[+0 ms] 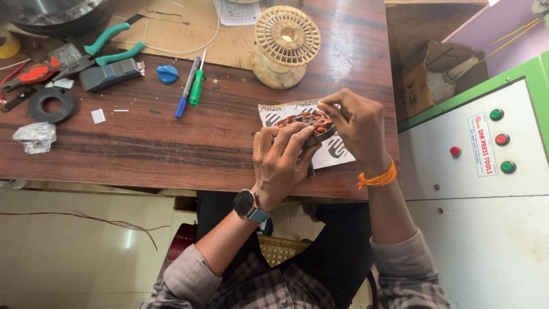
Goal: The person sits at a workbench and works on an electric motor armature, first marking it with a marker, then using both hands to press and reposition the copper windings around the commutator, turning the armature as they work.
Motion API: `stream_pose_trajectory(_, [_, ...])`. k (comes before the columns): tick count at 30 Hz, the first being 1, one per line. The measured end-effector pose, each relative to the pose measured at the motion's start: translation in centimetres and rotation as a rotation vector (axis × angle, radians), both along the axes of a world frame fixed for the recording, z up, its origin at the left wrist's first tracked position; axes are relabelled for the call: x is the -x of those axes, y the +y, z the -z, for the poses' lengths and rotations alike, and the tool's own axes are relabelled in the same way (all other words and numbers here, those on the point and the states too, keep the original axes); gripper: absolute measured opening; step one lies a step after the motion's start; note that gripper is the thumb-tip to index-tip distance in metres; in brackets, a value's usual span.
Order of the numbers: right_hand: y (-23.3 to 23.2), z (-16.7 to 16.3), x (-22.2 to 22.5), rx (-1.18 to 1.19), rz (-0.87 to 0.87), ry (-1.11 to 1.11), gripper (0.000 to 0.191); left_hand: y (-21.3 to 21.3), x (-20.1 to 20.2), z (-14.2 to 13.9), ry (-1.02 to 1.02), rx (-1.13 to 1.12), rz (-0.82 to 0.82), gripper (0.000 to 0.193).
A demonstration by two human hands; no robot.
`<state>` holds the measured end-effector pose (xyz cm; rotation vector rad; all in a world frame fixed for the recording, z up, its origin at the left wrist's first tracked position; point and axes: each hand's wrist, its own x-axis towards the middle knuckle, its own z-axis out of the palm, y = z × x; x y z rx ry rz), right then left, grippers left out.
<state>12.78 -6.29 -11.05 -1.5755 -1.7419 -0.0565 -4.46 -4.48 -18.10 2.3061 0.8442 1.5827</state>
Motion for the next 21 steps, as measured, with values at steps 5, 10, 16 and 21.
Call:
stream_pose_trajectory(5, [1.8,-1.2,0.7,0.034,-0.039,-0.047,0.012,0.7,0.2,-1.1,-0.235,0.409,0.280,0.063])
stream_pose_trajectory(10, [1.9,-0.9,1.7,0.003,-0.019,-0.023,0.012,3.1,-0.2,-1.6,-0.752,1.205,0.746,0.089])
stream_pose_trajectory(16, [-1.9,-0.3,3.6,-0.050,0.027,0.042,0.008,3.8,0.7,-0.6,-0.642,1.035,0.786,0.089])
stream_pose_trajectory(21, [-5.5,2.8,5.5,0.026,0.171,0.271,0.009,3.6,1.0,0.5,-0.522,0.873,0.757,0.081])
